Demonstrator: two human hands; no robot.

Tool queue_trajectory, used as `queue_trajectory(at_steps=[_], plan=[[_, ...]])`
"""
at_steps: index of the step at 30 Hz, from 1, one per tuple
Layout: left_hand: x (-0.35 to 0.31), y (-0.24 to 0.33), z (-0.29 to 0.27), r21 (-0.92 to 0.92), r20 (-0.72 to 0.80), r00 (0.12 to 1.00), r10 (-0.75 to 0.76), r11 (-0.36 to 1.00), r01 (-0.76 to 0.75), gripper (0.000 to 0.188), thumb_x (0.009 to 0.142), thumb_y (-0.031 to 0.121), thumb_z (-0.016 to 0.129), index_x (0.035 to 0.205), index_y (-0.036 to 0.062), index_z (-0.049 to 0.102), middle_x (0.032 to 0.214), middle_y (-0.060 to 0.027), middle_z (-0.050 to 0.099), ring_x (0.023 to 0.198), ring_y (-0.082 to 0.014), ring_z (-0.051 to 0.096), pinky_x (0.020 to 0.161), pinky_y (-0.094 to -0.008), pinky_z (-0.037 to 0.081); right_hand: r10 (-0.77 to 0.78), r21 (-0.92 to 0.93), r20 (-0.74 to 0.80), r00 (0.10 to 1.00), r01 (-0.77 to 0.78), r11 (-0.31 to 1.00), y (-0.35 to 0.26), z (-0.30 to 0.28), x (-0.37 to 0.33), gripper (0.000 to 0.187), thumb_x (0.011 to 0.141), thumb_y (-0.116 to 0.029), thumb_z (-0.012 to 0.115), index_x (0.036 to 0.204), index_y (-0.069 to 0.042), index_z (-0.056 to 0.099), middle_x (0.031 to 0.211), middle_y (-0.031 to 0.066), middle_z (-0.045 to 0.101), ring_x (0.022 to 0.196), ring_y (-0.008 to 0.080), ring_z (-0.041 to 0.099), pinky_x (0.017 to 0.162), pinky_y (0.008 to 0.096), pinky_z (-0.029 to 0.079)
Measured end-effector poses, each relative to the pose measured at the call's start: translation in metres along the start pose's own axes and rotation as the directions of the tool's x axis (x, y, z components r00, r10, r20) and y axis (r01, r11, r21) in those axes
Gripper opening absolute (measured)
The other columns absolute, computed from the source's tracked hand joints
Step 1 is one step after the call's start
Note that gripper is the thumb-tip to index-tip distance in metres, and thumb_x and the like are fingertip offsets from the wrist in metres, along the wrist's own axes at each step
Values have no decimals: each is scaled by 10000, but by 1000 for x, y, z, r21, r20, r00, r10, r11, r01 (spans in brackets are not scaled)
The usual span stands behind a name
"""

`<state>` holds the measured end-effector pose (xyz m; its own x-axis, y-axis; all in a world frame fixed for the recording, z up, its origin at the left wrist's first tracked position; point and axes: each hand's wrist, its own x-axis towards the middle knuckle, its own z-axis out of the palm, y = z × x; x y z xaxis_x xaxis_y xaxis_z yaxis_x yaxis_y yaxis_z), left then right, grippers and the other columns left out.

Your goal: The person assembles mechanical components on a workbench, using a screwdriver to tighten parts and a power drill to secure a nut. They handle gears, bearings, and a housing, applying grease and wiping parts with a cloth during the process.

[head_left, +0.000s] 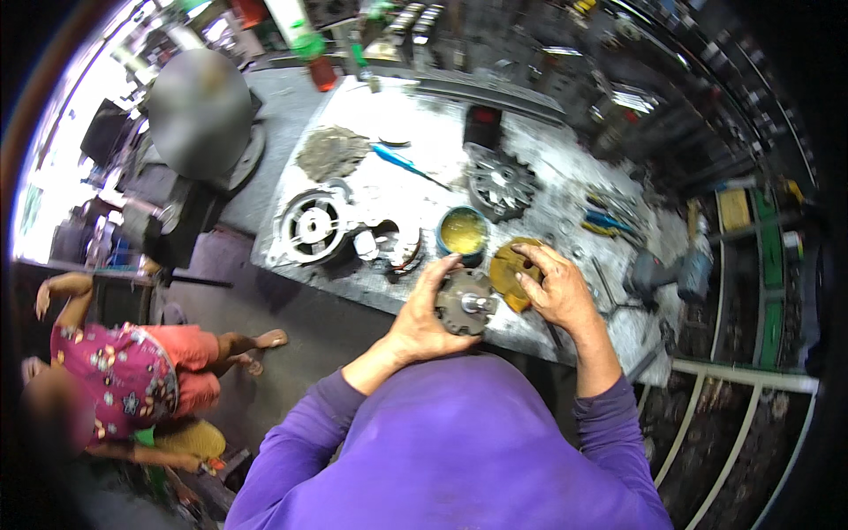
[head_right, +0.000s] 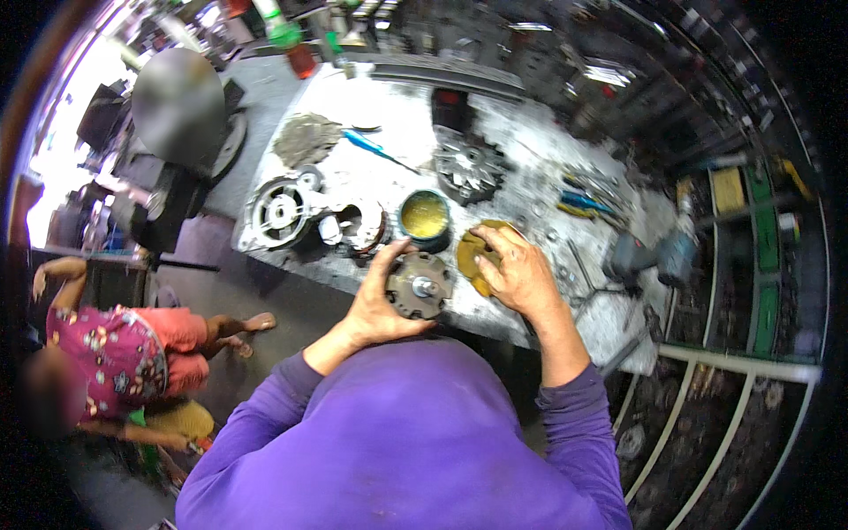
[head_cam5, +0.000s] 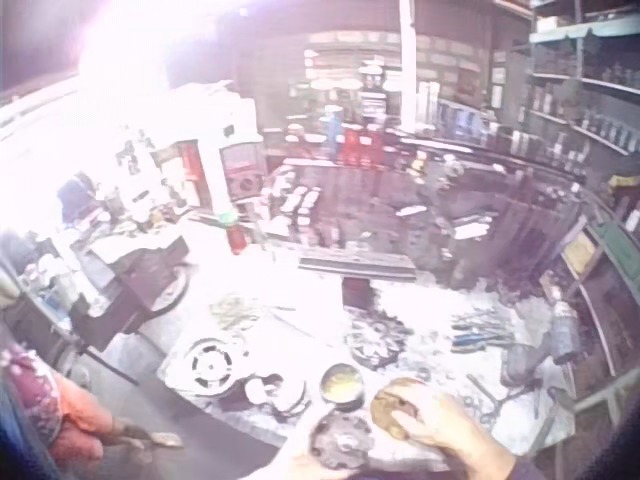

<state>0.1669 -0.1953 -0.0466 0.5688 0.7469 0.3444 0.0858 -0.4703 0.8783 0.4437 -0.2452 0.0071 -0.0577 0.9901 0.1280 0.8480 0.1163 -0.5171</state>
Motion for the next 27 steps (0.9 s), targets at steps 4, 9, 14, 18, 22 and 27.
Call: queue_trajectory(at_steps=[4, 9, 14, 18, 22, 27], plan=[[-2, -21, 7, 82, -88, 996, -12, 996, 20, 1152, 569, 319, 968, 1545, 33, 427, 1453, -199, 510, 1369, -383, 501, 1189, -481, 404, -168, -445, 165, 972, 226, 867, -13, 10, 51, 468, 850, -138, 682, 1316, -173, 666, 973, 140, 658, 823, 368, 697, 704, 490, 556], [0, -33, 7, -53, -219, 972, 88, 993, -101, 1144, 605, 222, 933, 1571, -16, 367, 1477, -222, 483, 1396, -396, 485, 1195, -451, 400, -73, -621, 431, 899, 354, 699, -22, 26, 97, 345, 875, -127, 621, 1207, -181, 693, 857, 181, 743, 769, 396, 744, 673, 526, 577], [-7, -27, 5, -119, -190, 979, 68, 989, -92, 1175, 611, 190, 932, 1591, -12, 315, 1449, -237, 478, 1374, -413, 488, 1172, -449, 421, -31, -622, 571, 821, 456, 636, -14, 36, 117, 268, 851, -216, 705, 1106, -142, 745, 856, 193, 761, 827, 394, 760, 732, 502, 593], [-12, -20, 6, -101, -175, 977, 119, 985, -138, 1159, 621, 177, 927, 1588, -4, 314, 1433, -232, 479, 1351, -406, 504, 1155, -446, 434, -15, -627, 596, 803, 477, 616, -17, 37, 124, 282, 857, -222, 701, 1122, -141, 755, 891, 181, 768, 851, 380, 763, 743, 489, 596], [-10, -20, 10, -111, -160, 984, 73, 990, -92, 1160, 617, 181, 927, 1588, 10, 318, 1427, -236, 476, 1361, -415, 493, 1167, -442, 422, 9, -634, 638, 770, 518, 575, -31, 34, 122, 456, 838, -202, 705, 1291, -155, 705, 931, 172, 765, 889, 367, 760, 764, 481, 598], [-7, -23, 12, -21, -189, 979, 79, 996, -84, 1109, 573, 232, 944, 1516, -9, 413, 1415, -230, 497, 1327, -412, 508, 1148, -461, 428, -71, -482, 441, 895, 303, 822, -48, -13, 95, 806, 797, -201, 767, 1558, -205, 503, 927, 242, 728, 836, 442, 715, 791, 544, 581]])
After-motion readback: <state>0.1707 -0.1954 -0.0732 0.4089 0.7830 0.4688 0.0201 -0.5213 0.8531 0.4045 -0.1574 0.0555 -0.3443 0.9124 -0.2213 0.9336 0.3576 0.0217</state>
